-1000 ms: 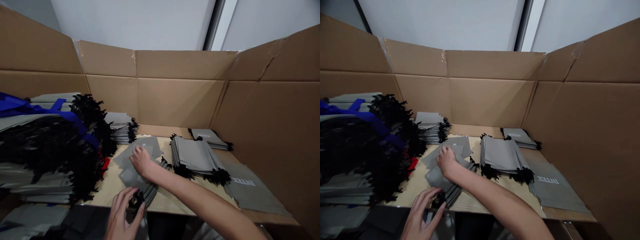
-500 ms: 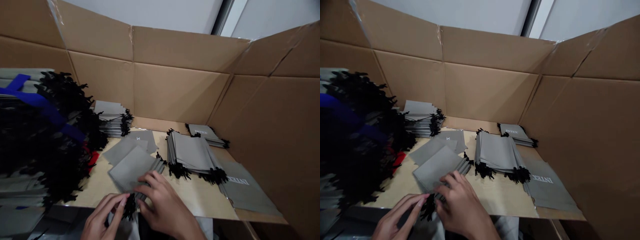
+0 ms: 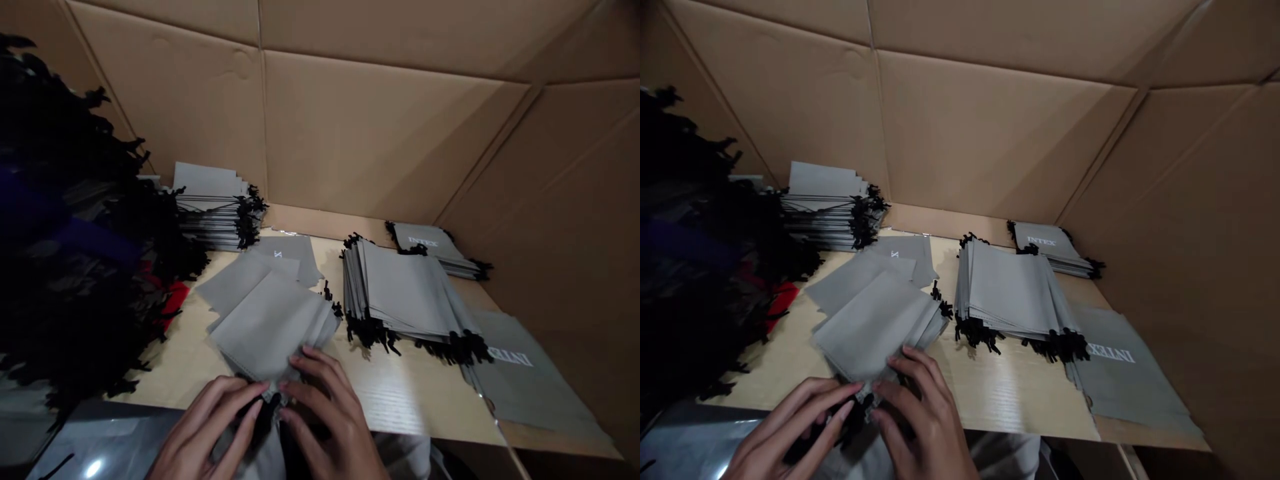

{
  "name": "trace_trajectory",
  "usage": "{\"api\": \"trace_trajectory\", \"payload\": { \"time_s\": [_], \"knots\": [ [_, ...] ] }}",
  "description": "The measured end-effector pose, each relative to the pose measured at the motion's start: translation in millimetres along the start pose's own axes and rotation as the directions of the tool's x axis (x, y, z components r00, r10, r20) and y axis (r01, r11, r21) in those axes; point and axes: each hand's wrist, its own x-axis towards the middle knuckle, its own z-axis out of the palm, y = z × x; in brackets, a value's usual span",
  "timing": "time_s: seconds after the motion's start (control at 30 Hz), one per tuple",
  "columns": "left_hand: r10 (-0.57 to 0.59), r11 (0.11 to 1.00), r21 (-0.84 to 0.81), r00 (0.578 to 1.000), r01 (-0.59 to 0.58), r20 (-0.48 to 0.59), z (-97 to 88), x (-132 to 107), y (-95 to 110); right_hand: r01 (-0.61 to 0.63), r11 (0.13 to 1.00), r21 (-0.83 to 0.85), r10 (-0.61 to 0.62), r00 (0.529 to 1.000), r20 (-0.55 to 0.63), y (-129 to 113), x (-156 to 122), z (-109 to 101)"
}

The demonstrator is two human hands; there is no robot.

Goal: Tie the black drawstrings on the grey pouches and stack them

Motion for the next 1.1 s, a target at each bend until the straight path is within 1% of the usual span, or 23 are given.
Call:
{"api": "trace_trajectory", "payload": {
  "time_s": [0.1,0.17,0.23,0.33,0.43,0.53,0.63,0.73,0.8,0.9,1.0,1.1],
  "knots": [
    [0.067,0.998,0.013,0.997,-0.068,0.03,-1.8,3,-1,0.039,0.998,-0.045,-0.038,0.999,0.017,0,2,-4],
    [0.137,0.99,0.017,0.99,-0.137,0.02,-3.6,5,0,0.077,0.995,-0.06,-0.076,0.997,0.024,-1,3,-6],
    [0.203,0.978,0.041,0.979,-0.202,-0.014,-5.0,7,3,0.105,0.993,-0.049,-0.105,0.994,0.002,-1,3,-7],
    [0.233,0.971,0.081,0.969,-0.226,-0.083,-4.8,9,9,0.111,0.994,0.007,-0.11,0.992,-0.064,-2,5,-6],
    [0.232,0.972,0.062,0.959,-0.225,-0.163,-1.2,15,16,0.082,0.993,0.08,-0.071,0.989,-0.127,-4,6,-2],
    [0.262,0.964,0.015,0.934,-0.267,-0.244,4.0,25,24,0.025,0.984,0.177,0.007,0.985,-0.174,-7,6,1],
    [0.281,0.953,-0.023,0.913,-0.301,-0.294,6.7,32,27,-0.02,0.963,0.269,0.07,0.982,-0.176,-11,4,-1],
    [0.321,0.943,-0.001,0.908,-0.333,-0.271,5.2,34,24,-0.1,0.959,0.264,0.136,0.983,-0.121,-17,6,-10],
    [0.364,0.93,0.047,0.898,-0.364,-0.249,3.6,32,18,-0.119,0.967,0.223,0.149,0.982,-0.12,-22,9,-18],
    [0.405,0.914,0.115,0.888,-0.389,-0.218,3.0,29,9,-0.073,0.986,0.149,0.089,0.99,-0.107,-26,16,-30],
    [0.415,0.906,0.177,0.889,-0.385,-0.192,3.7,29,5,-0.035,0.996,0.084,0.037,0.999,-0.026,-26,21,-40],
    [0.408,0.904,0.213,0.897,-0.371,-0.17,4.1,32,7,-0.003,1.0,0.011,0.002,0.999,0.038,-25,23,-46]
  ]
}}
